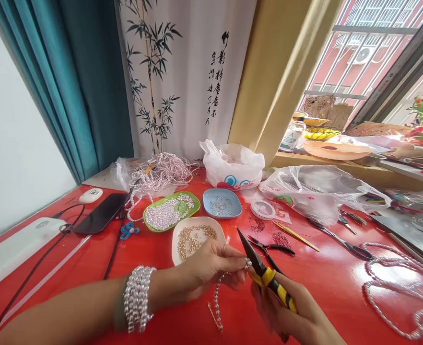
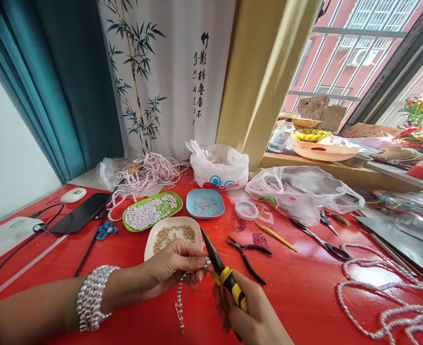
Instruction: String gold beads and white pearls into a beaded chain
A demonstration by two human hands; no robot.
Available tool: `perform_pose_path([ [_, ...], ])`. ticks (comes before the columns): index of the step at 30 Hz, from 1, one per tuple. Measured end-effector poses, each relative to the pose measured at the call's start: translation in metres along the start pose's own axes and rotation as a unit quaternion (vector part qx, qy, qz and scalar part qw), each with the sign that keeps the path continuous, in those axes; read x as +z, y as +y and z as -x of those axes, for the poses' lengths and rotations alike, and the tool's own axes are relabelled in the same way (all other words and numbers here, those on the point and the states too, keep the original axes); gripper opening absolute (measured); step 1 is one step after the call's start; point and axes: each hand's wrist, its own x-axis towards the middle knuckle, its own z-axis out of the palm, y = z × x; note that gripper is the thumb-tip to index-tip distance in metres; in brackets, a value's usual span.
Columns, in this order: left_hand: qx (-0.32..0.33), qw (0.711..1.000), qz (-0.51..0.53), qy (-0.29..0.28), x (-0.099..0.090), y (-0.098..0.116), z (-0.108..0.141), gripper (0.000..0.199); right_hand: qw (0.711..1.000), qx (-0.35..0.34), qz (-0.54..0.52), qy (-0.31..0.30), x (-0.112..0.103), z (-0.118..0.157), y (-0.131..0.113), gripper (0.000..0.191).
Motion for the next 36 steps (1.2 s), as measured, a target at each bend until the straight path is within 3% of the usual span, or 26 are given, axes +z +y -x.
perform_pose_path([
  [2,0.005,1.0,0.0,-0.002,0.002,0.001,0.002,0.021,0.999,0.032,-0.018,-0.029,-0.002,0.0,-0.001,0.007],
  [4,0.008,1.0,0.001,0.009,0.004,0.001,0.002,0.022,0.999,0.029,-0.027,-0.016,-0.009,0.0,-0.003,0.007],
  [6,0.01,1.0,0.001,0.025,0.004,0.001,0.002,0.023,0.999,-0.021,-0.001,0.025,-0.024,-0.001,-0.005,0.006],
  [8,0.012,0.999,-0.008,0.032,0.002,0.001,0.001,0.024,0.985,-0.069,0.118,0.108,-0.048,-0.006,-0.003,0.011],
  [9,0.013,0.999,-0.016,0.032,0.001,0.001,0.0,0.025,0.957,-0.068,0.219,0.177,-0.064,-0.009,0.001,0.017],
  [11,0.015,0.999,-0.033,0.031,-0.001,0.002,-0.001,0.026,0.856,-0.003,0.432,0.285,-0.097,-0.016,0.016,0.014],
  [12,0.017,0.999,-0.04,0.032,-0.002,0.002,-0.002,0.026,0.806,0.03,0.509,0.302,-0.113,-0.019,0.025,0.013],
  [14,0.018,0.998,-0.05,0.033,-0.003,0.002,-0.003,0.026,0.739,0.037,0.598,0.31,-0.14,-0.024,0.045,0.016],
  [15,0.02,0.998,-0.056,0.033,-0.004,0.002,-0.003,0.026,0.717,0.019,0.626,0.305,-0.148,-0.026,0.053,0.019],
  [17,0.024,0.997,-0.071,0.037,-0.005,0.003,-0.004,0.026,0.707,0.012,0.641,0.3,-0.155,-0.027,0.063,0.025],
  [20,0.031,0.994,-0.093,0.04,-0.007,0.004,-0.004,0.027,0.639,-0.072,0.685,0.342,-0.142,-0.029,0.06,0.038],
  [21,0.035,0.994,-0.096,0.037,-0.007,0.005,-0.005,0.027,0.635,-0.118,0.684,0.34,-0.133,-0.03,0.056,0.038],
  [23,0.045,0.994,-0.095,0.025,-0.007,0.006,-0.005,0.026,0.667,-0.192,0.666,0.274,-0.114,-0.033,0.052,0.042],
  [25,0.055,0.995,-0.083,0.019,-0.006,0.008,-0.005,0.022,0.691,-0.202,0.658,0.218,-0.097,-0.036,0.055,0.049],
  [28,0.058,0.997,-0.055,0.016,-0.006,0.01,-0.005,0.017,0.706,-0.228,0.645,0.182,-0.08,-0.041,0.068,0.054],
  [34,0.059,0.997,-0.025,0.032,-0.008,0.013,-0.004,0.017,0.699,-0.254,0.642,0.187,-0.076,-0.042,0.075,0.039],
  [36,0.057,0.998,-0.021,0.032,-0.008,0.013,-0.004,0.018,0.714,-0.25,0.632,0.172,-0.081,-0.043,0.068,0.039],
])
